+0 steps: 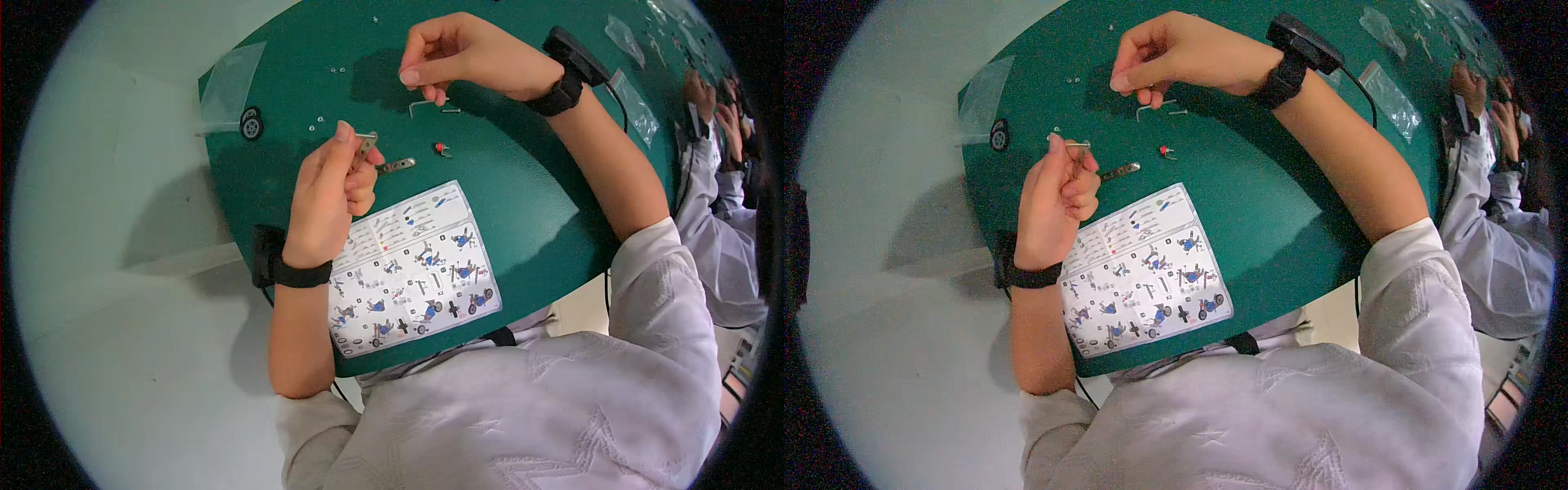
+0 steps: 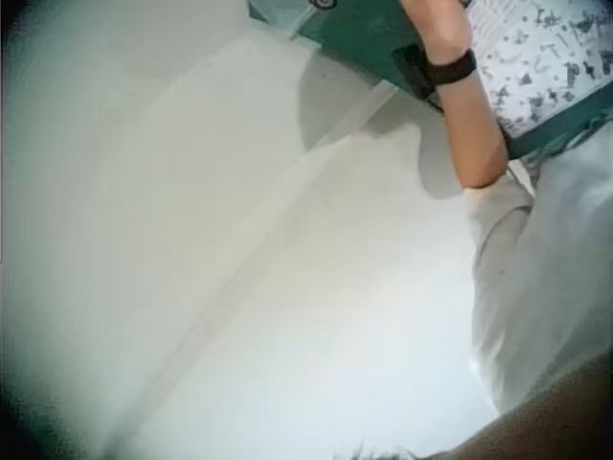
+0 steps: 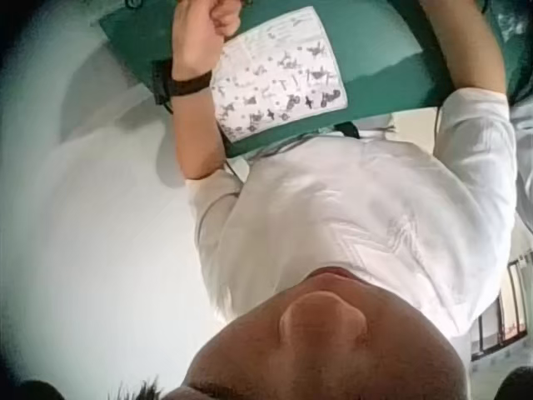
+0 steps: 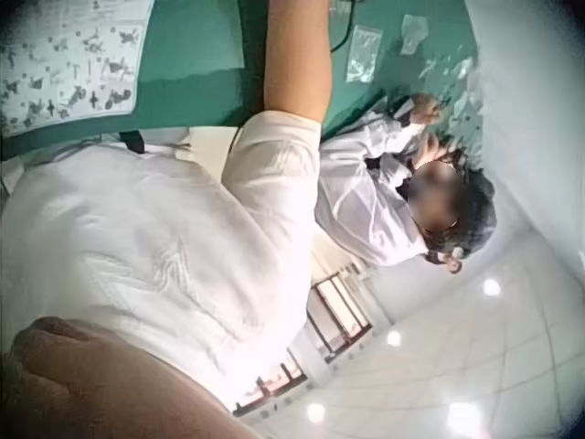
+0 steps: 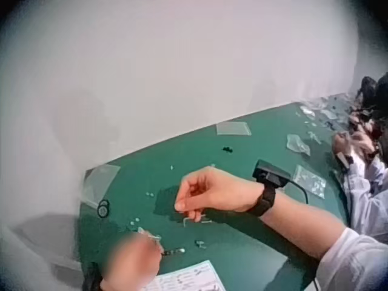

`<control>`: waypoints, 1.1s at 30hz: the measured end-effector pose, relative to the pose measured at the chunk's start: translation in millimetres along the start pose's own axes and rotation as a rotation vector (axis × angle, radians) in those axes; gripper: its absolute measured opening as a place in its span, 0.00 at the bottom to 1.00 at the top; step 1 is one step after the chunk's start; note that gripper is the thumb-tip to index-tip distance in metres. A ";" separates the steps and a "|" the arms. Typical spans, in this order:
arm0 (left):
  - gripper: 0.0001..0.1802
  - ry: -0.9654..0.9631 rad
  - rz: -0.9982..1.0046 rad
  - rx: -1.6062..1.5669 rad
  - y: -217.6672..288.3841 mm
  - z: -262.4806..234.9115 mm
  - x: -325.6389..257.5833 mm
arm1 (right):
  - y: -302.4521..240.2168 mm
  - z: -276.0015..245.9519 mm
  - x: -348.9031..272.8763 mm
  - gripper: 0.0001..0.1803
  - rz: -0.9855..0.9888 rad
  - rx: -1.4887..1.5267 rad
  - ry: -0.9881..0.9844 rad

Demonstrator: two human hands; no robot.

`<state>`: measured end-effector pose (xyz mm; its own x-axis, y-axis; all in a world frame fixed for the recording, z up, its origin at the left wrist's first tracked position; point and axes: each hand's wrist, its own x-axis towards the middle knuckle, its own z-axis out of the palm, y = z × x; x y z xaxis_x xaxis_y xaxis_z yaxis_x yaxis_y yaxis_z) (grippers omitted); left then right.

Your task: The recorder is assembling a small mechanical toy car following printed instructions.

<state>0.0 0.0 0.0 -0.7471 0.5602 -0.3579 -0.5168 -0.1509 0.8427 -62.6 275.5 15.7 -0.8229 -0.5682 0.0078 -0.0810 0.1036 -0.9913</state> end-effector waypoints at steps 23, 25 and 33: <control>0.14 0.212 0.252 0.292 6.3 2.9 7.5 | 3.1 -28.4 15.9 0.08 -0.090 -0.419 0.255; 0.15 0.217 0.261 0.311 7.5 2.2 4.4 | -1.6 -28.4 32.6 0.08 0.043 -0.619 0.270; 0.17 0.332 0.503 -0.025 5.0 -19.1 6.7 | 52.3 -67.7 129.4 0.06 -0.218 -0.952 0.440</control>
<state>-15.6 -12.6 -5.9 -0.9909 0.1318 -0.0274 -0.0728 -0.3530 0.9328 -211.3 262.6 -26.2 -0.8527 -0.3265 0.4078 -0.4996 0.7377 -0.4541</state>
